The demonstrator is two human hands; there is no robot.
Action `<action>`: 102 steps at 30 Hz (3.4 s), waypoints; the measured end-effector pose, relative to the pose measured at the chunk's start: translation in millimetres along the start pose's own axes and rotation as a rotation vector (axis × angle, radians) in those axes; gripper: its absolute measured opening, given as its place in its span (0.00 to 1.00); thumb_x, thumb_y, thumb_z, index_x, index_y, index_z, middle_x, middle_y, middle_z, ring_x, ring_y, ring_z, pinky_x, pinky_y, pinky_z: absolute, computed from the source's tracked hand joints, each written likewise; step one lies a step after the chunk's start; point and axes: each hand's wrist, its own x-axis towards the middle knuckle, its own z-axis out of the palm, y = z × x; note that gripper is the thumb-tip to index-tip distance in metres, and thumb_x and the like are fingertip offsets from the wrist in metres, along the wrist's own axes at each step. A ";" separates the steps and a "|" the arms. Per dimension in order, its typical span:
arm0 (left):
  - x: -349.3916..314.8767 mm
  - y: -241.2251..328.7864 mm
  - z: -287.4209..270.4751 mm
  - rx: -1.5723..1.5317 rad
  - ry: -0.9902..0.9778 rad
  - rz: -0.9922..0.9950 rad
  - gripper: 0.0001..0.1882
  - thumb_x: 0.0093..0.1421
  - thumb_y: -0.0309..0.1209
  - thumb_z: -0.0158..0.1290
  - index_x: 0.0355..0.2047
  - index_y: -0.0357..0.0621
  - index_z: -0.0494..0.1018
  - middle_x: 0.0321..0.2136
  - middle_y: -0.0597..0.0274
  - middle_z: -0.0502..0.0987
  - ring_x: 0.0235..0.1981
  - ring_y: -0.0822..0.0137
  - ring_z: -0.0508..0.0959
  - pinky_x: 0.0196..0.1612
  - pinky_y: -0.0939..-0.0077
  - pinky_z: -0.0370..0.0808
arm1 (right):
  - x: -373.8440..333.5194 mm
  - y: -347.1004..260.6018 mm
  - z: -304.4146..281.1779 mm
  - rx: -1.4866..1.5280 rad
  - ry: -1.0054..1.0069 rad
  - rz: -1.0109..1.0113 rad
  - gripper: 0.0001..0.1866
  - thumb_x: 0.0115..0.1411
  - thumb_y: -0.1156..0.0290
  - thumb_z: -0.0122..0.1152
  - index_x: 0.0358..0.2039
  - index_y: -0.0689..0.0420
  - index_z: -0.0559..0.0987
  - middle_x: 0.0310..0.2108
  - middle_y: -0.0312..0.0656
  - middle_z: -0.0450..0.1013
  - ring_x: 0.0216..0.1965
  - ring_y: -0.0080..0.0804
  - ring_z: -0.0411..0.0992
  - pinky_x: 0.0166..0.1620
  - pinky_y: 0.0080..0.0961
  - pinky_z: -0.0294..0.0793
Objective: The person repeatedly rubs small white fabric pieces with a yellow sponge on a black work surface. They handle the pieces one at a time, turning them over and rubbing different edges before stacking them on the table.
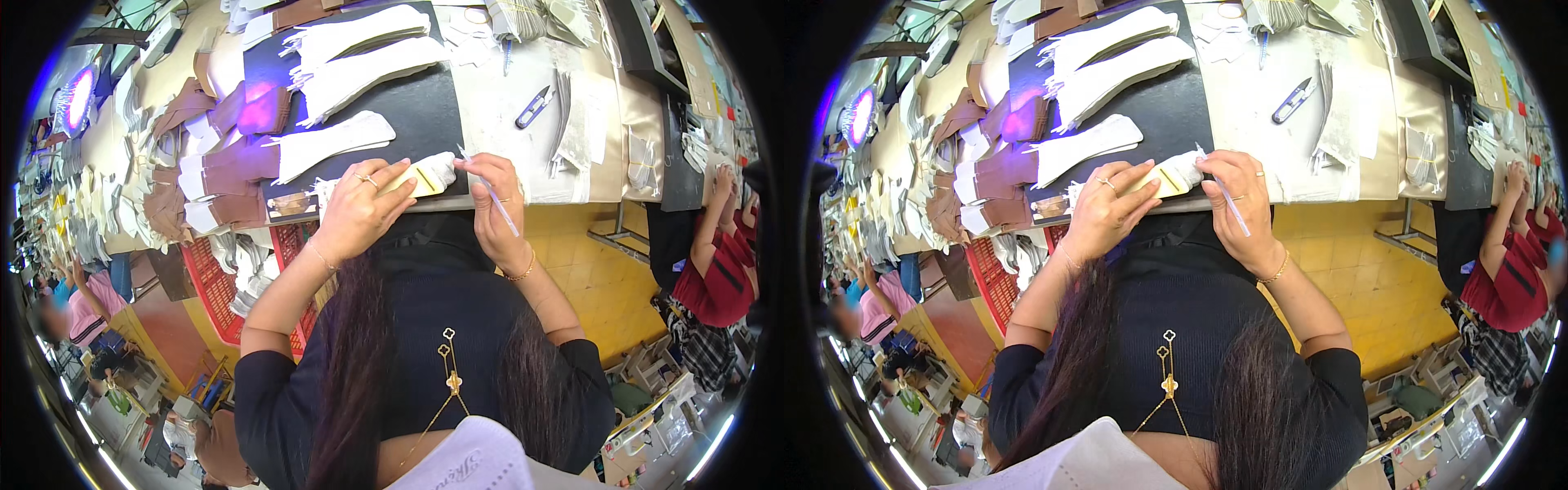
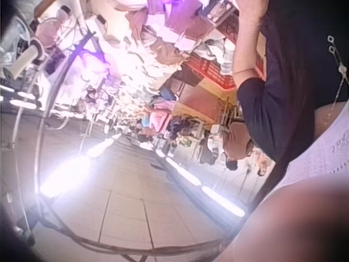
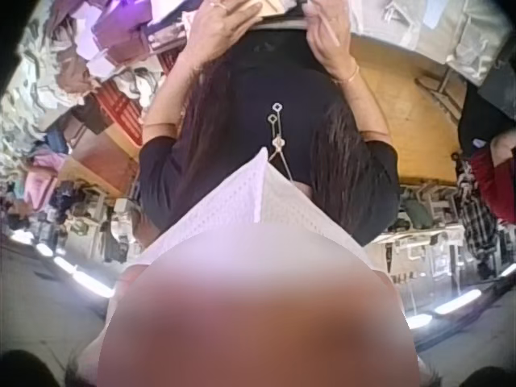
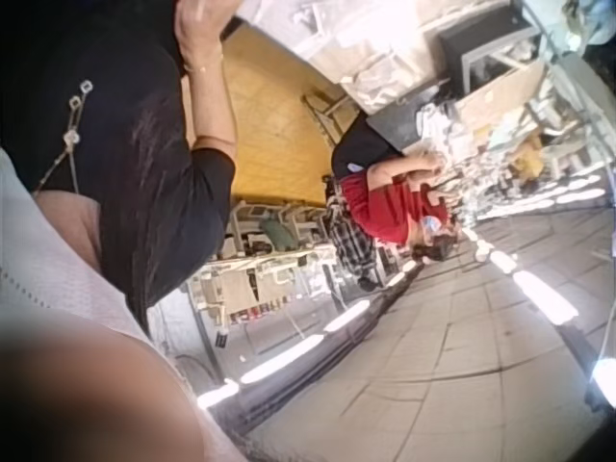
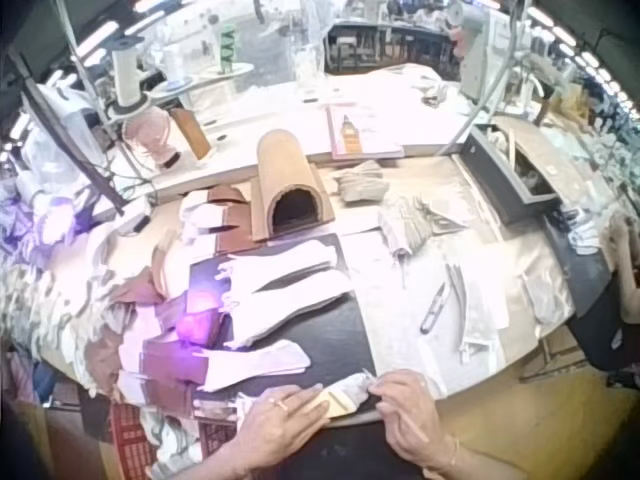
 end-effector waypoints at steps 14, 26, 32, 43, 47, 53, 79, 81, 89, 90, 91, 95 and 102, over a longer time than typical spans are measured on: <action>0.8 4.3 9.5 0.103 0.024 0.031 0.17 0.51 0.32 0.68 0.42 0.48 0.82 0.53 0.63 0.80 0.44 0.60 0.77 0.45 0.63 0.74 | -1.9 -4.2 4.7 -0.086 -0.100 -0.070 0.09 0.63 0.75 0.64 0.45 0.55 0.80 0.41 0.41 0.81 0.45 0.35 0.79 0.57 0.39 0.69; -1.2 7.3 13.6 0.169 0.016 0.048 0.17 0.54 0.31 0.66 0.45 0.45 0.81 0.54 0.58 0.79 0.46 0.58 0.77 0.45 0.61 0.73 | 3.8 -6.8 9.3 -0.174 -0.143 -0.170 0.08 0.60 0.74 0.67 0.41 0.55 0.80 0.39 0.40 0.81 0.45 0.34 0.79 0.50 0.37 0.70; -3.3 6.5 14.3 0.145 0.025 0.029 0.16 0.54 0.32 0.66 0.44 0.46 0.81 0.53 0.59 0.79 0.46 0.59 0.77 0.46 0.62 0.73 | 0.2 -12.7 -7.8 -0.115 -0.182 -0.125 0.05 0.69 0.72 0.57 0.35 0.57 0.78 0.38 0.43 0.80 0.41 0.40 0.79 0.52 0.40 0.71; 4.4 -1.4 -3.6 -0.467 0.084 -0.387 0.19 0.53 0.27 0.70 0.46 0.42 0.83 0.46 0.56 0.82 0.48 0.59 0.81 0.53 0.67 0.77 | -10.5 1.9 10.1 0.132 -0.025 0.039 0.10 0.72 0.67 0.53 0.48 0.58 0.76 0.45 0.46 0.78 0.48 0.47 0.75 0.55 0.40 0.73; -0.6 -8.0 -36.6 -0.612 0.200 -0.415 0.20 0.55 0.21 0.68 0.48 0.37 0.80 0.49 0.54 0.80 0.53 0.63 0.78 0.57 0.70 0.75 | -8.9 4.4 9.4 0.020 -0.041 -0.081 0.10 0.73 0.67 0.52 0.49 0.58 0.75 0.45 0.47 0.78 0.49 0.48 0.74 0.56 0.40 0.73; -14.9 -18.8 -132.8 -0.263 0.642 -0.390 0.22 0.53 0.20 0.68 0.49 0.39 0.81 0.50 0.52 0.80 0.50 0.61 0.80 0.51 0.65 0.80 | -5.2 5.8 10.1 -0.016 -0.029 -0.110 0.09 0.68 0.71 0.57 0.47 0.58 0.75 0.41 0.45 0.76 0.43 0.48 0.75 0.56 0.46 0.73; 13.7 3.0 11.4 -0.032 -0.036 -0.040 0.15 0.55 0.33 0.66 0.42 0.44 0.83 0.50 0.59 0.81 0.48 0.56 0.77 0.53 0.62 0.74 | -9.6 7.3 1.5 0.355 -0.034 0.257 0.17 0.78 0.62 0.41 0.51 0.63 0.72 0.48 0.46 0.69 0.49 0.39 0.80 0.54 0.29 0.74; 13.6 3.4 12.2 -0.039 -0.036 -0.046 0.15 0.54 0.33 0.66 0.42 0.44 0.83 0.50 0.59 0.80 0.48 0.56 0.77 0.53 0.62 0.74 | -9.8 8.1 1.7 0.340 -0.037 0.249 0.17 0.78 0.62 0.41 0.51 0.63 0.72 0.48 0.46 0.69 0.49 0.38 0.80 0.54 0.29 0.74; 11.8 4.2 14.9 0.016 -0.055 -0.013 0.15 0.57 0.33 0.64 0.44 0.44 0.82 0.51 0.56 0.79 0.48 0.56 0.76 0.51 0.62 0.73 | -1.8 4.2 0.4 -0.095 -0.088 -0.072 0.09 0.62 0.74 0.66 0.43 0.53 0.80 0.40 0.36 0.82 0.40 0.31 0.79 0.50 0.32 0.66; 12.0 4.2 14.8 0.020 -0.055 -0.010 0.15 0.57 0.33 0.64 0.44 0.44 0.82 0.51 0.56 0.79 0.48 0.56 0.75 0.51 0.62 0.73 | -0.5 2.9 0.8 -0.119 -0.095 -0.085 0.10 0.60 0.74 0.67 0.43 0.52 0.81 0.40 0.34 0.82 0.39 0.29 0.79 0.49 0.31 0.65; 12.2 4.2 14.8 0.020 -0.055 -0.007 0.15 0.57 0.33 0.64 0.44 0.44 0.82 0.51 0.56 0.79 0.48 0.56 0.75 0.51 0.62 0.73 | 1.0 2.1 1.2 -0.136 -0.099 -0.092 0.10 0.60 0.74 0.67 0.43 0.51 0.81 0.40 0.34 0.82 0.39 0.29 0.79 0.49 0.31 0.64; 13.2 4.8 15.0 0.019 -0.051 -0.006 0.15 0.57 0.33 0.64 0.44 0.44 0.82 0.50 0.57 0.79 0.48 0.57 0.75 0.51 0.61 0.73 | 4.9 0.2 1.3 -0.197 -0.116 -0.126 0.08 0.60 0.73 0.67 0.41 0.51 0.80 0.38 0.34 0.81 0.39 0.28 0.79 0.48 0.32 0.63; 14.5 -1.5 13.8 -0.073 -0.049 -0.038 0.14 0.56 0.33 0.66 0.42 0.43 0.83 0.47 0.56 0.81 0.47 0.57 0.77 0.51 0.63 0.74 | 0.1 -2.5 -8.4 -0.096 -0.109 -0.113 0.04 0.67 0.68 0.61 0.37 0.53 0.80 0.35 0.35 0.79 0.40 0.32 0.78 0.51 0.35 0.63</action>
